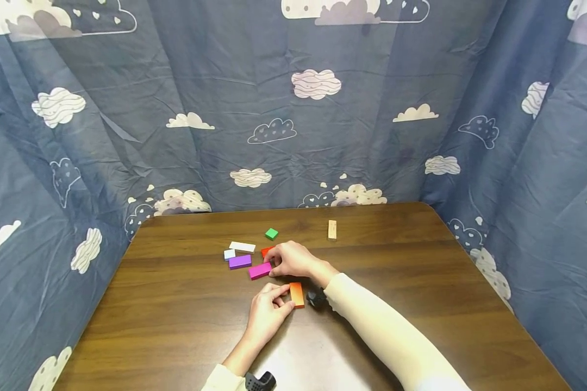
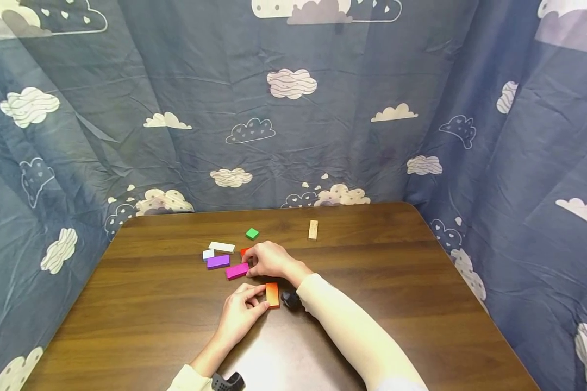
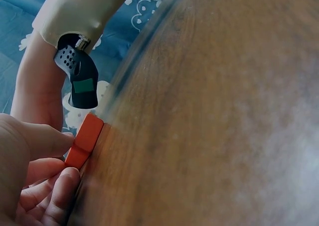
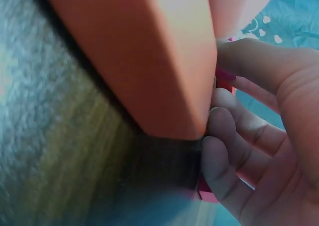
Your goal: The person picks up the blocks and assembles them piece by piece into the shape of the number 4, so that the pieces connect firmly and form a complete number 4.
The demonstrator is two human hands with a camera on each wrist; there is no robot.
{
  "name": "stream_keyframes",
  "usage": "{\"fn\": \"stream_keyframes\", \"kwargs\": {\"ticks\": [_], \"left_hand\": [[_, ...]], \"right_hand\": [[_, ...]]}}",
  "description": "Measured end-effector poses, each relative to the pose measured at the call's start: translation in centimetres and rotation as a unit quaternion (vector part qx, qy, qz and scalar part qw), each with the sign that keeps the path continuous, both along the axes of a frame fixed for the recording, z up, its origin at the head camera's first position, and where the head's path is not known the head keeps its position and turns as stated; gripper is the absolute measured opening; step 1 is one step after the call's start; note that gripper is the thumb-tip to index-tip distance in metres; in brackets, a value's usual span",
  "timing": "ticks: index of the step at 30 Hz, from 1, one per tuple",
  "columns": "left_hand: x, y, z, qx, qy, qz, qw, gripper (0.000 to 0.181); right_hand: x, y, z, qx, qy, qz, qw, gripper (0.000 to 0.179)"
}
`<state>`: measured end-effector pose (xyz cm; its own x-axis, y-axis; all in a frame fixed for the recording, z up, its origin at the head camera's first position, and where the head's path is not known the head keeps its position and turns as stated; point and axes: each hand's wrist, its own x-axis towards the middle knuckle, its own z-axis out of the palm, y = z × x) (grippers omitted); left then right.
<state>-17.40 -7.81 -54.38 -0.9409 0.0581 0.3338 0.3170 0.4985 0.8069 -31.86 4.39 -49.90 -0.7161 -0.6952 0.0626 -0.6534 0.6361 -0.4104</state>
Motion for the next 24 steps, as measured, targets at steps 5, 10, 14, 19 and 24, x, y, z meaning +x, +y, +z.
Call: {"fn": "stream_keyframes", "kwargs": {"ticks": [5,10,14,19,24], "left_hand": [[-0.12,0.06,-0.17,-0.001,-0.001,-0.001,1.0,0.037],[-0.18,0.04,-0.29,0.001,0.005,-0.002,1.0,0.038],[-0.23,-0.03,-0.35,0.003,0.012,-0.003,0.9999,0.039],[-0.16,-0.06,-0.27,0.006,0.005,-0.004,1.0,0.039],[-0.17,0.01,-0.23,0.009,0.001,-0.003,1.0,0.039]], "right_hand": [[-0.09,0.29,0.03,-0.041,-0.024,0.003,0.9989,0.027],[0.02,0.43,0.11,-0.11,-0.094,-0.007,0.9894,0.025],[0.29,0.35,0.37,-0.181,-0.19,-0.024,0.9646,0.025],[0.59,0.14,0.48,-0.233,-0.239,-0.035,0.942,0.03],[0.7,0.07,0.47,-0.27,-0.238,-0.052,0.9316,0.026]]}}
